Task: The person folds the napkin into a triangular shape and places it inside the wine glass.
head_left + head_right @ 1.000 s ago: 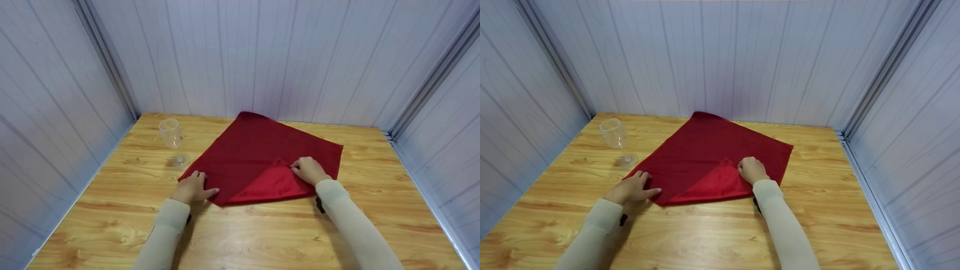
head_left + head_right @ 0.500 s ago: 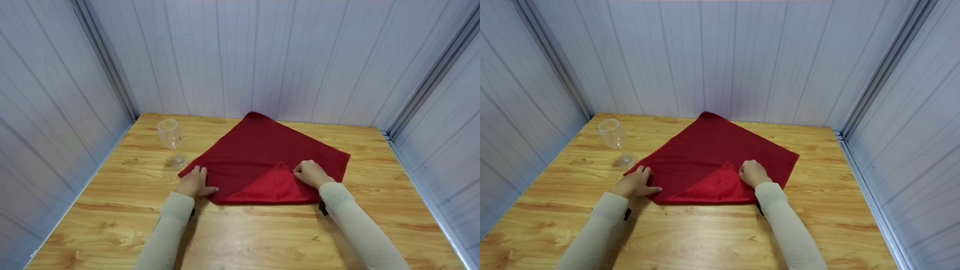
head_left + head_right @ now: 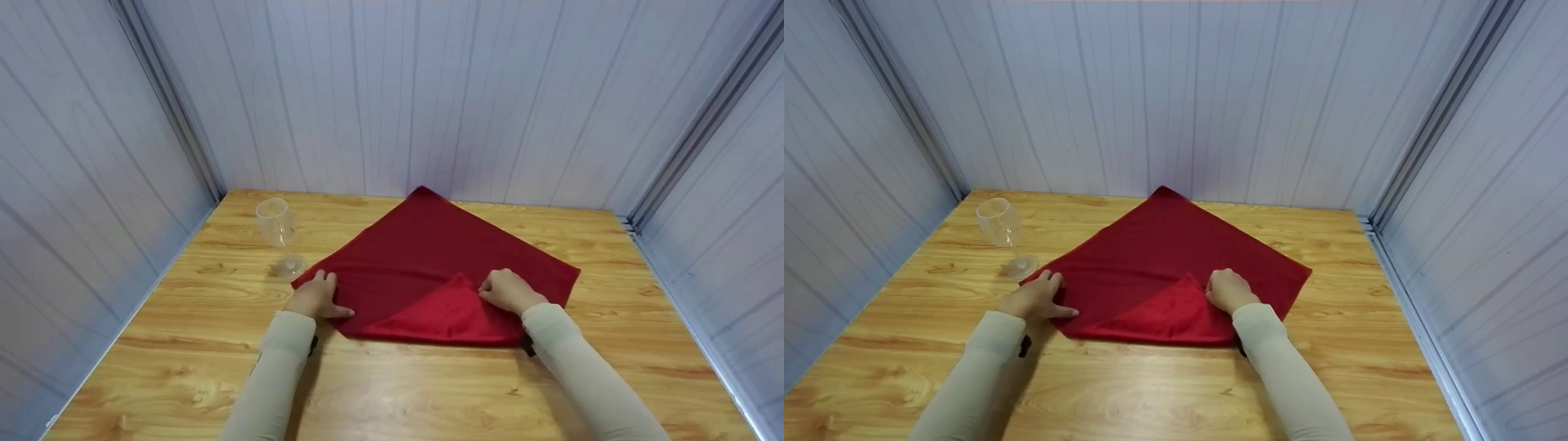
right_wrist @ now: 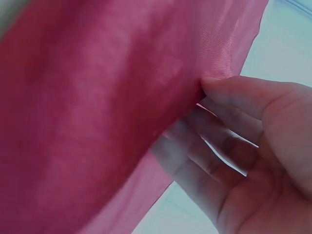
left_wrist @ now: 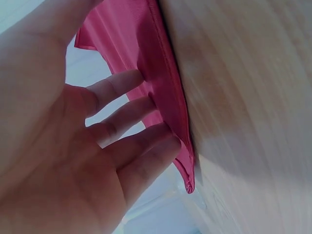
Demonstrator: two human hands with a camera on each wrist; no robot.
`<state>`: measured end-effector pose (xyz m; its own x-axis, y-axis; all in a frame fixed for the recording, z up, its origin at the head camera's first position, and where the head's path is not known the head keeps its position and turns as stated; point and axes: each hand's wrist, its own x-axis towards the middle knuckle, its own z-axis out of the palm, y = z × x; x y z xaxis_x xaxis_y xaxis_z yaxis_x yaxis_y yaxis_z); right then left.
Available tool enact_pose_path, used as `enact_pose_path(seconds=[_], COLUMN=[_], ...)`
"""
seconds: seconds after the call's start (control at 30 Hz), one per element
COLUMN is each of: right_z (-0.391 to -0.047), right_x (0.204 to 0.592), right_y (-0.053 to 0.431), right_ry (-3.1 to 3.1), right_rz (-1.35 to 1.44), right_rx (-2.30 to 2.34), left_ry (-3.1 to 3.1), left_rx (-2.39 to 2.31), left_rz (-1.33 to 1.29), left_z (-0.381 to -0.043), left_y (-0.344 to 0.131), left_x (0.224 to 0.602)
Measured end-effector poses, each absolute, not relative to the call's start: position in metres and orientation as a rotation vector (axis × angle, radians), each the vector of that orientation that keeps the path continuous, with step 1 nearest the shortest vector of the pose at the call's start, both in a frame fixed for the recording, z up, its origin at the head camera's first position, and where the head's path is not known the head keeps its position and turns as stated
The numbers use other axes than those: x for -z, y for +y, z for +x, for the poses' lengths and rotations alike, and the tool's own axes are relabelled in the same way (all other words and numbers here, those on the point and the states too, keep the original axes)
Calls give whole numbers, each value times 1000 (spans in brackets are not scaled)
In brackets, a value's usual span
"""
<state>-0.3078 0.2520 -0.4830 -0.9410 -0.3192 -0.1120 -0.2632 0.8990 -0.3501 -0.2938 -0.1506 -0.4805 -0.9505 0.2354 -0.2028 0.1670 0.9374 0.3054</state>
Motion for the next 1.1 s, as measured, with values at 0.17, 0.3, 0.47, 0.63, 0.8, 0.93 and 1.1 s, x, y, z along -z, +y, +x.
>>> enact_pose_path(seconds=[0.17,0.3,0.47,0.63,0.8,0.93,1.1], right_z=[-303,-298,-294,-289,-285,-283,-282], right_x=[483,482,481,480,479,477,474], right_y=[251,248,248,248,246,246,249], right_ry=[2909,2933,2921,2904,2922,2905,2881], right_rz=[-454,-492,-519,-530,-543,-550,-587], right_rx=[484,473,444,427,399,400,418], left_ry=[2833,2823,2816,2800,2785,2775,2794], left_rx=[-418,-441,-494,-528,-516,-504,-505], left_rz=[298,298,321,310,302,308,327], left_z=[-298,-301,-305,-307,-311,-314,-315], left_y=[-150,-151,-152,-151,-149,-148,-147], left_x=[480,480,482,484,485,484,485])
